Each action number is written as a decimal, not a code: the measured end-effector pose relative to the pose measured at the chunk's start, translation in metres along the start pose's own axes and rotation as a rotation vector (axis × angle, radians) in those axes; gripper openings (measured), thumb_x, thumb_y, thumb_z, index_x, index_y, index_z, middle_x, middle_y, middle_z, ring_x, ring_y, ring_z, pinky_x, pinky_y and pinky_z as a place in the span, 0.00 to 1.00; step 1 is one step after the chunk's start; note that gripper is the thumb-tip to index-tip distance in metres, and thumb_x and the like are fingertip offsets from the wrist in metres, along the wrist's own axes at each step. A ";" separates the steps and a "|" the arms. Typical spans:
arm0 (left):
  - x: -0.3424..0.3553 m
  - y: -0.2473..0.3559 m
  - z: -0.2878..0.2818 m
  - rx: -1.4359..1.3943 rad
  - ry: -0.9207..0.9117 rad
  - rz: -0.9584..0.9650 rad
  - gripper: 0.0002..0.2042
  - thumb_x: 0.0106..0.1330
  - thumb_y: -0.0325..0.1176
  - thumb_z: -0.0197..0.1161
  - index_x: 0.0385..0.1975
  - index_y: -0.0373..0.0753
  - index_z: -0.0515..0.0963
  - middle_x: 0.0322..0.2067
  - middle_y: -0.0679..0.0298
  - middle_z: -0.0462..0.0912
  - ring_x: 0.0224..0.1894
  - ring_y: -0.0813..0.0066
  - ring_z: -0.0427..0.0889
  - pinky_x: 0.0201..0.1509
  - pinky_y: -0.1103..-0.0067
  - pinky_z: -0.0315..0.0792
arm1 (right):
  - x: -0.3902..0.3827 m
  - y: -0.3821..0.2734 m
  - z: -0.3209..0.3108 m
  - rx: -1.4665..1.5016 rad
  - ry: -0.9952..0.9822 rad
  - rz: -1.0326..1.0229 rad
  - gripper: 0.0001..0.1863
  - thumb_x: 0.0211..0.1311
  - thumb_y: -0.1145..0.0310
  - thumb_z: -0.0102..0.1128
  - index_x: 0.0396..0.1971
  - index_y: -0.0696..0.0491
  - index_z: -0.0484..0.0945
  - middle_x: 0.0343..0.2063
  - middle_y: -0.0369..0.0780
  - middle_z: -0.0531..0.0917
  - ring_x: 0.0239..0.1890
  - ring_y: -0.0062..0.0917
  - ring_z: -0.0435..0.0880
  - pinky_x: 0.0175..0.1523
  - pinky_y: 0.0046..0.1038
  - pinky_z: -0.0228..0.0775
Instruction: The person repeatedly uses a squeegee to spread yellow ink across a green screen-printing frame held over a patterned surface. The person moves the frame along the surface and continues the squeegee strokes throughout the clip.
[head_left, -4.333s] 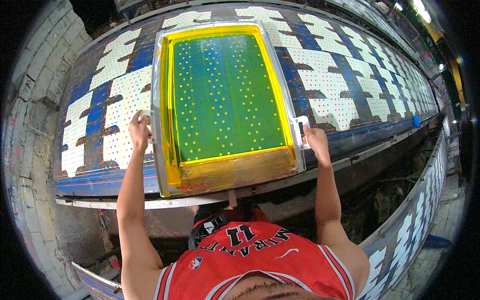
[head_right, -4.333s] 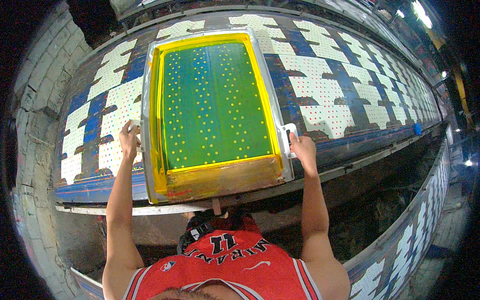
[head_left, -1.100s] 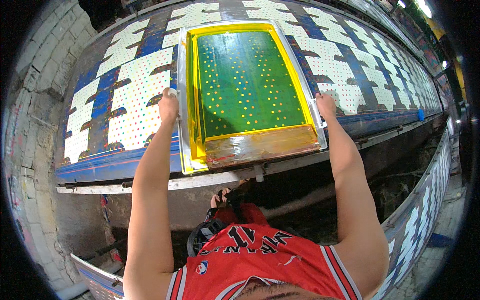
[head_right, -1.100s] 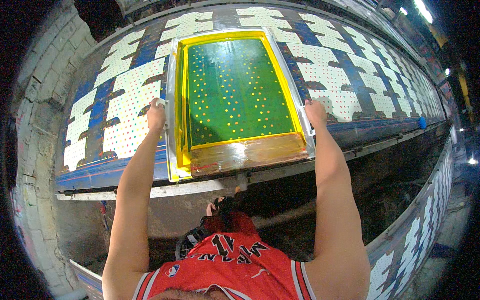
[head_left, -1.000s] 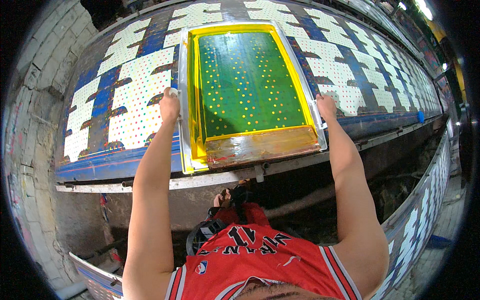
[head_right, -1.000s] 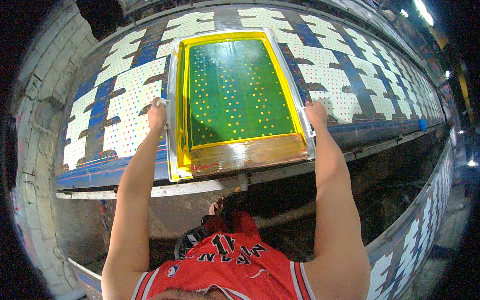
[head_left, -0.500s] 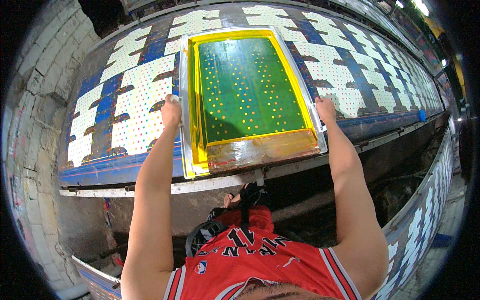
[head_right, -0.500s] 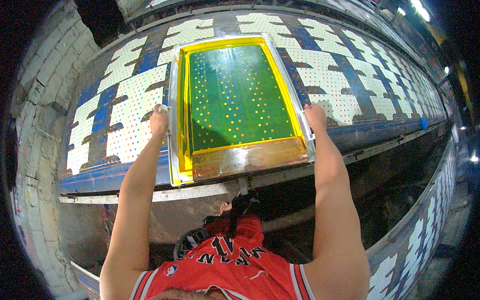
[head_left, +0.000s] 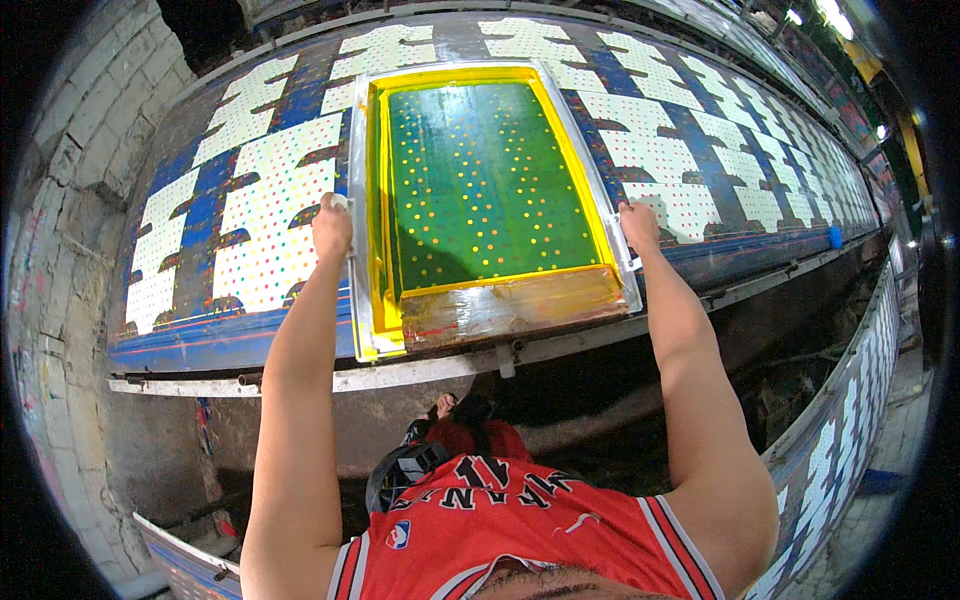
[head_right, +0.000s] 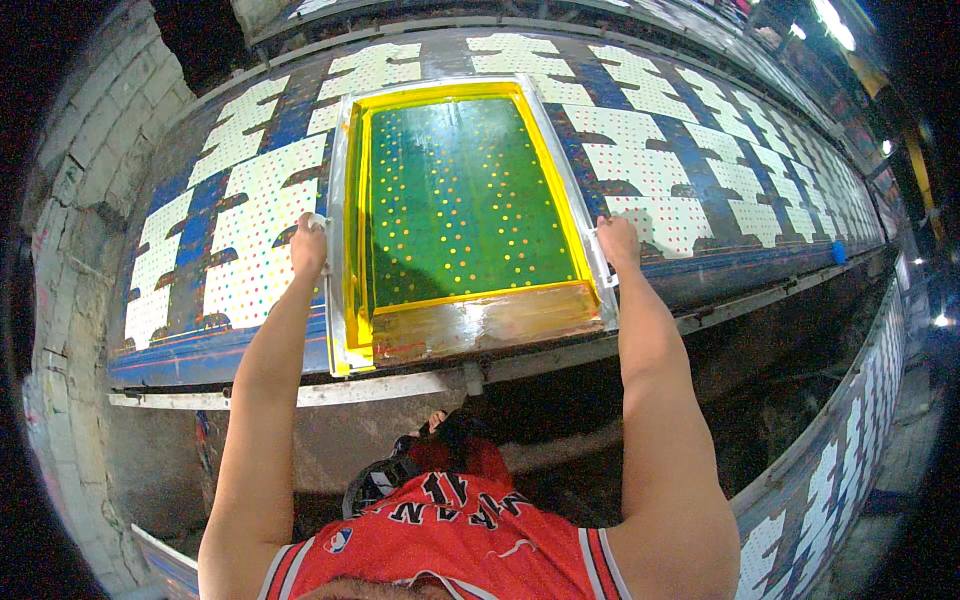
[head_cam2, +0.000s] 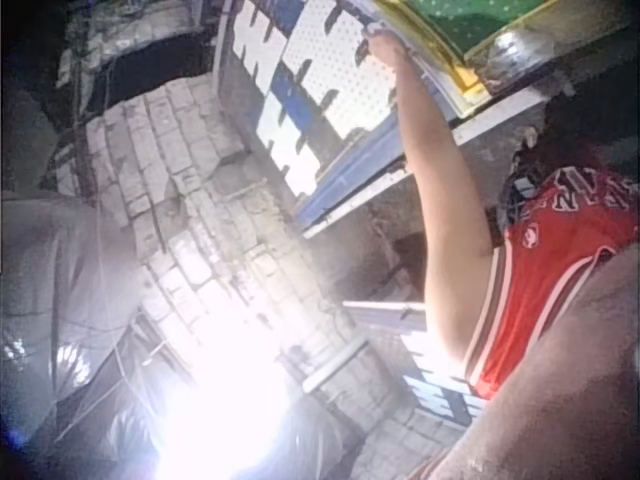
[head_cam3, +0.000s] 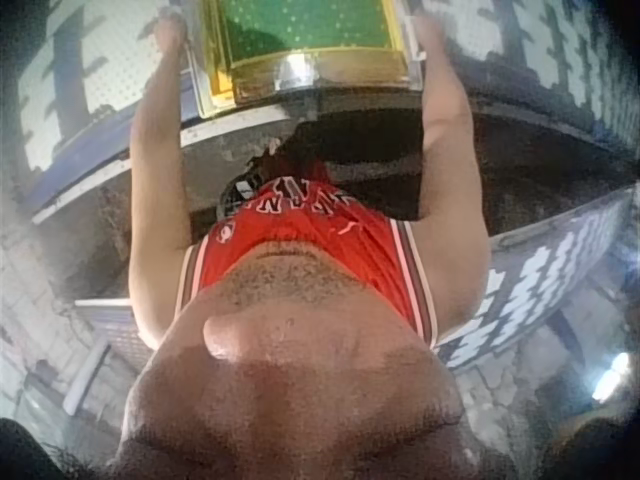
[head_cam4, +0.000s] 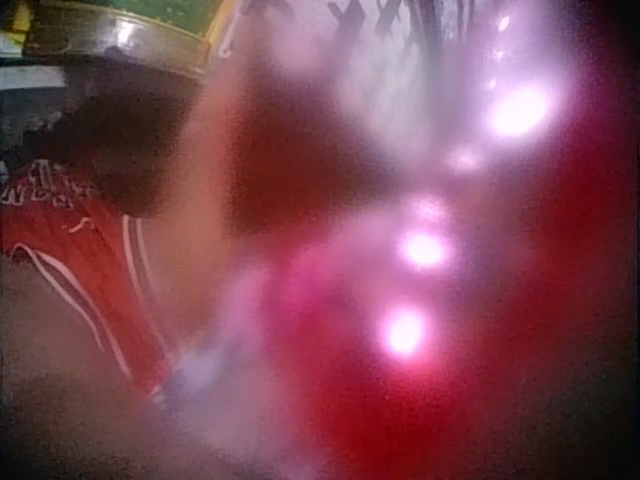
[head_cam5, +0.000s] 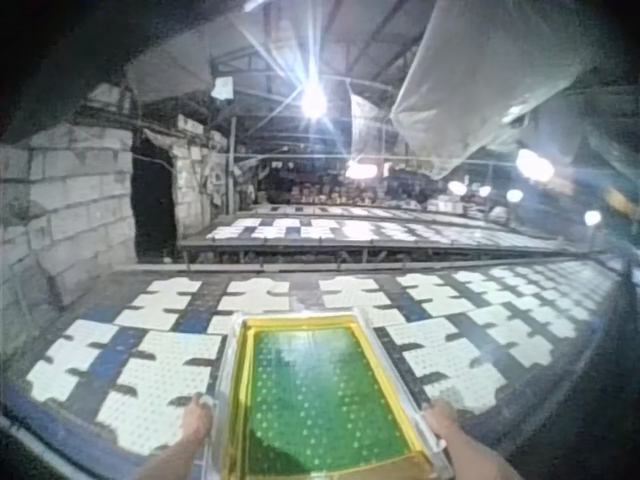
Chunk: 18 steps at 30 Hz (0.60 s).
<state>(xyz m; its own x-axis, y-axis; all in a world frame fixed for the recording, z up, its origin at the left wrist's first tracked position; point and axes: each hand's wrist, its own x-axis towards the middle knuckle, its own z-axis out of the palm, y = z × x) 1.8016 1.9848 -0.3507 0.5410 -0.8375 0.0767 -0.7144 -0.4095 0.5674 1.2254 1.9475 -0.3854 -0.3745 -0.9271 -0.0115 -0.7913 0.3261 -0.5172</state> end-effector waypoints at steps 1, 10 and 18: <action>0.001 -0.001 0.000 0.008 0.009 0.016 0.23 0.73 0.40 0.48 0.68 0.47 0.67 0.46 0.39 0.84 0.50 0.39 0.84 0.57 0.54 0.75 | 0.000 -0.001 0.000 0.001 -0.006 0.008 0.24 0.69 0.52 0.54 0.42 0.59 0.86 0.43 0.57 0.86 0.50 0.54 0.83 0.58 0.49 0.73; 0.004 0.000 0.001 -0.027 -0.024 -0.036 0.24 0.73 0.40 0.48 0.68 0.46 0.67 0.47 0.38 0.84 0.51 0.39 0.83 0.58 0.54 0.74 | 0.000 -0.003 -0.002 0.021 -0.047 0.012 0.24 0.70 0.51 0.53 0.42 0.59 0.86 0.42 0.57 0.86 0.48 0.54 0.84 0.56 0.49 0.73; 0.005 -0.002 0.003 0.021 -0.014 -0.007 0.24 0.73 0.39 0.48 0.69 0.47 0.66 0.46 0.38 0.84 0.49 0.39 0.84 0.56 0.54 0.75 | 0.005 0.004 0.005 0.074 -0.031 0.069 0.24 0.68 0.51 0.56 0.50 0.57 0.85 0.46 0.55 0.86 0.49 0.51 0.85 0.58 0.47 0.73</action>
<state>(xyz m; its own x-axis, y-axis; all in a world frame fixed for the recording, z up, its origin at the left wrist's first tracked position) 1.8045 1.9798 -0.3540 0.5398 -0.8396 0.0615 -0.7201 -0.4227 0.5503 1.2228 1.9430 -0.3916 -0.4104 -0.9088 -0.0753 -0.7257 0.3755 -0.5765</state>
